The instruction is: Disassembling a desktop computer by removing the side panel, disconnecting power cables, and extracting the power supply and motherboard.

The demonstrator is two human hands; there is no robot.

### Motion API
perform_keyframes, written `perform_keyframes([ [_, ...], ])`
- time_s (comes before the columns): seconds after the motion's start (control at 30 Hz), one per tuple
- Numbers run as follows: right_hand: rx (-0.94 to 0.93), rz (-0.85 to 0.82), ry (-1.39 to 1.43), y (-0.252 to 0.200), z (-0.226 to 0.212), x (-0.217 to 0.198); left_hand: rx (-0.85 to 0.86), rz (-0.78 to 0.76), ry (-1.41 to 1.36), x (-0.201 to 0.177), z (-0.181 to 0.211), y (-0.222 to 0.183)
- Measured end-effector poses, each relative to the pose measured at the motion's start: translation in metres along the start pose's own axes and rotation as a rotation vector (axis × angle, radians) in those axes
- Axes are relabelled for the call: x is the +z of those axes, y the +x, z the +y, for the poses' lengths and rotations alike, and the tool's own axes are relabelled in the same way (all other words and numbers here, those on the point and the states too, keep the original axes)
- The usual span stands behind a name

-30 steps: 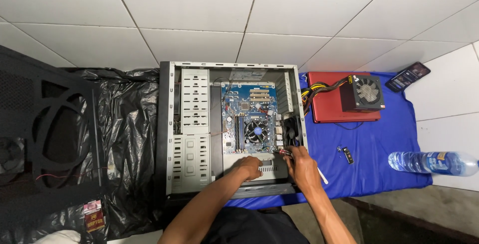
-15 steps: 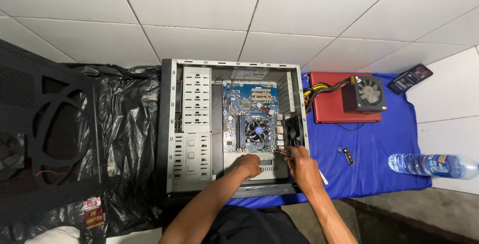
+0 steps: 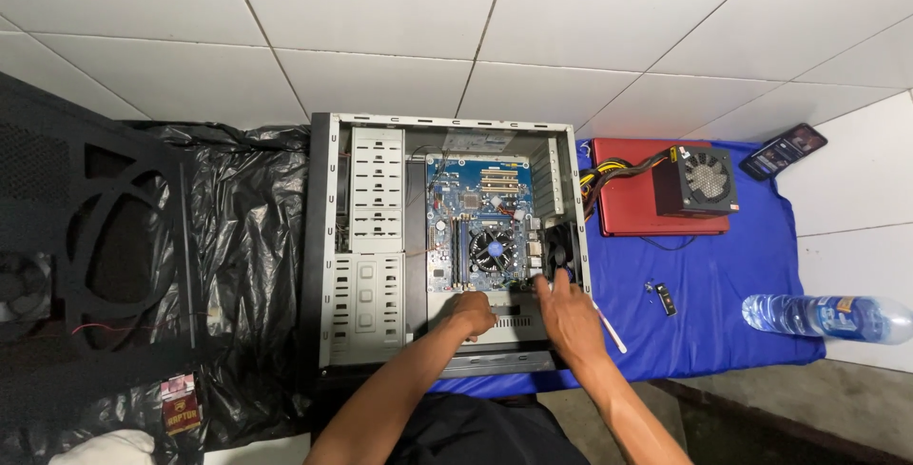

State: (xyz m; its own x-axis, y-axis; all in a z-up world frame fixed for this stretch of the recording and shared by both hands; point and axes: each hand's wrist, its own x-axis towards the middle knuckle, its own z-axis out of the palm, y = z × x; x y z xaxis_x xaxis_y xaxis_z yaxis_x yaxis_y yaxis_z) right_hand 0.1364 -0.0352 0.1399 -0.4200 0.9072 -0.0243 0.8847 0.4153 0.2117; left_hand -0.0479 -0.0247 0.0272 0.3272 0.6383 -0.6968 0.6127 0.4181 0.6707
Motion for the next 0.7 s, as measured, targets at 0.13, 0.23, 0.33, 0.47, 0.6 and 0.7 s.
perform_keyframes([
  [0.13,0.052,-0.024,-0.198,0.008,-0.013,-0.033,0.001,0.002,0.003,-0.009,0.008,-0.013],
  [0.23,0.112,-0.136,-0.211,0.014,-0.027,-0.044,0.002,-0.008,-0.010,-0.012,0.015,-0.022],
  [0.33,0.199,-0.290,-0.090,0.023,-0.019,-0.025,-0.008,-0.017,-0.031,-0.014,0.018,-0.018],
  [0.47,0.249,-0.383,-0.023,0.030,-0.014,-0.019,-0.010,-0.019,-0.052,-0.015,0.015,-0.022],
  [0.6,0.325,-0.316,0.025,0.024,-0.005,-0.006,0.008,0.001,-0.058,-0.003,0.001,-0.004],
  [0.7,0.335,-0.331,0.045,0.027,0.002,-0.002,0.138,0.111,-0.003,0.023,-0.016,0.031],
])
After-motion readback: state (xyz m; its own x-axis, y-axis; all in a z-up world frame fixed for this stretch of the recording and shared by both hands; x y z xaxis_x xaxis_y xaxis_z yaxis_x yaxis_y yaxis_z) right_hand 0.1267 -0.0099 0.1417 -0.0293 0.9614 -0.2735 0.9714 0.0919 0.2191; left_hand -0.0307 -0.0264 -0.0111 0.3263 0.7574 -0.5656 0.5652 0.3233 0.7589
